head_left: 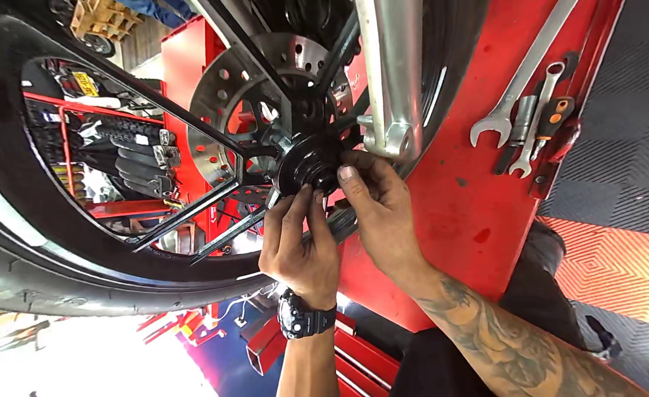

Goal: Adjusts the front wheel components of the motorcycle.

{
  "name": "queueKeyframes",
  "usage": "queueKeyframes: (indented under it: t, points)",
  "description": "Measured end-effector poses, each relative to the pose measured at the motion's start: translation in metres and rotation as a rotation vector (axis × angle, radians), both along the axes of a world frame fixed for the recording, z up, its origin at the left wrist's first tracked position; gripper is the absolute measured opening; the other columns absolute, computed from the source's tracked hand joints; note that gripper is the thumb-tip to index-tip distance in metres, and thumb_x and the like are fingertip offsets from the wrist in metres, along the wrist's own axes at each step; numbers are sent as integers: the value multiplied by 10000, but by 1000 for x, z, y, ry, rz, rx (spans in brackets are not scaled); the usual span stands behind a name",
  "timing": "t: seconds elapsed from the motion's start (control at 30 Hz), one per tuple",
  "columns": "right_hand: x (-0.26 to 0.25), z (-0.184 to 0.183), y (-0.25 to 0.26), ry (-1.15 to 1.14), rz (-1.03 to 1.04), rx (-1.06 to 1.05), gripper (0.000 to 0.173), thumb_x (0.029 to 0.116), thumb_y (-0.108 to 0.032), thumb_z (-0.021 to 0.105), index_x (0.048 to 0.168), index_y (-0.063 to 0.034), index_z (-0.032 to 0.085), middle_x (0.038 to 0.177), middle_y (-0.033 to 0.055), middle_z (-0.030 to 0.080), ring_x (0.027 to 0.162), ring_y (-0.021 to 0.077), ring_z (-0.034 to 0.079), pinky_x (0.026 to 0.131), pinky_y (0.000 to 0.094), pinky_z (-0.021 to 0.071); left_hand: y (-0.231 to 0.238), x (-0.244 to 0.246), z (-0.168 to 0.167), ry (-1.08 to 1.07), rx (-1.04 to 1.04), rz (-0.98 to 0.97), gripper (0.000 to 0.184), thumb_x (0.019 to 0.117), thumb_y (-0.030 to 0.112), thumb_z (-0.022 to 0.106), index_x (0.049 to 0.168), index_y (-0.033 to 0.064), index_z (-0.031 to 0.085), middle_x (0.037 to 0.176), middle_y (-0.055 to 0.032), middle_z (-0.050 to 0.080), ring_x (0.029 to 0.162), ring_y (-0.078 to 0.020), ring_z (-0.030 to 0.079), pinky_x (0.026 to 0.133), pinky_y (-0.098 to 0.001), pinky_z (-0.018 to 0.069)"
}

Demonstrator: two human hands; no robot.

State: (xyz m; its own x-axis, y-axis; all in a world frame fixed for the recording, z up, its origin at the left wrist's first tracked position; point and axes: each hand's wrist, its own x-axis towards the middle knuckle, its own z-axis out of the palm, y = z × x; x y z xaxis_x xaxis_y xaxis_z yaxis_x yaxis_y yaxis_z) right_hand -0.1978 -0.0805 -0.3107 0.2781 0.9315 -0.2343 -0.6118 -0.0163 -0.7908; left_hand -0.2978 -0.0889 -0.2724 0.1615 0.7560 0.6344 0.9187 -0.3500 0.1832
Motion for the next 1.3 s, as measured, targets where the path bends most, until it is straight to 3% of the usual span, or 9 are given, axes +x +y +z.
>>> queueKeyframes:
  t: [0.07,0.27,0.5,0.7,0.83,0.97,1.07,1.13,1.3]
  points:
    - [2,11,2,139,48,-68,360,961,-179,709,1277,-36,614,1103,96,678,1000,190,685,859,339,614,1,0,-1,-6,9,-2,160,908,86,775,1063,47,787,1022,-63,723,928,-111,704,799,-248,604]
    - [5,38,9,272,108,-231,346,896,-137,757,1186,-100,571,1042,93,638,907,197,676,676,359,616,0,-1,-3,19,16,21,176,920,100,759,1091,78,793,1039,-60,730,948,-111,701,804,-247,588]
    - [-2,43,15,226,29,-226,337,867,-77,770,1137,-61,569,968,100,670,855,180,690,719,334,616,1,-3,-2,20,14,-6,171,916,78,753,1081,63,793,1043,-75,729,958,-123,700,818,-253,586]
    - [-3,43,19,267,5,-204,256,857,-34,772,1049,-23,603,898,131,678,768,195,683,671,342,602,4,-4,-4,4,23,-6,150,914,67,745,1054,53,796,1028,-78,727,945,-120,696,812,-244,583]
    - [2,38,18,289,46,-175,220,896,-67,754,1080,-6,650,933,143,700,805,215,699,716,364,616,6,-1,-5,-26,23,-1,136,915,67,750,1043,46,793,1022,-82,723,945,-121,695,814,-248,585]
    - [5,12,9,356,67,-100,194,1032,-116,596,1184,0,624,1069,132,678,938,208,705,828,384,627,8,-4,-9,-64,29,-22,134,915,89,763,1036,40,788,1024,-81,711,963,-119,687,829,-240,581]
    - [0,-14,7,204,34,-8,204,976,-29,653,1173,23,630,1085,135,696,984,197,701,876,357,611,7,-8,-7,-78,7,-49,149,914,92,763,1048,30,782,1041,-85,713,978,-125,692,849,-254,587]
    - [-1,-21,9,102,6,37,257,938,-13,696,1185,16,628,1094,128,690,993,189,704,844,332,627,7,-9,-5,-75,-14,-56,155,921,95,754,1060,30,777,1057,-85,714,993,-130,691,862,-262,586]
    - [-2,-29,13,64,35,98,354,940,-13,702,1267,25,572,1156,145,670,1042,215,703,861,360,639,6,-6,-3,-69,-12,-26,165,905,84,770,1062,35,777,1056,-73,714,994,-132,691,864,-265,587]
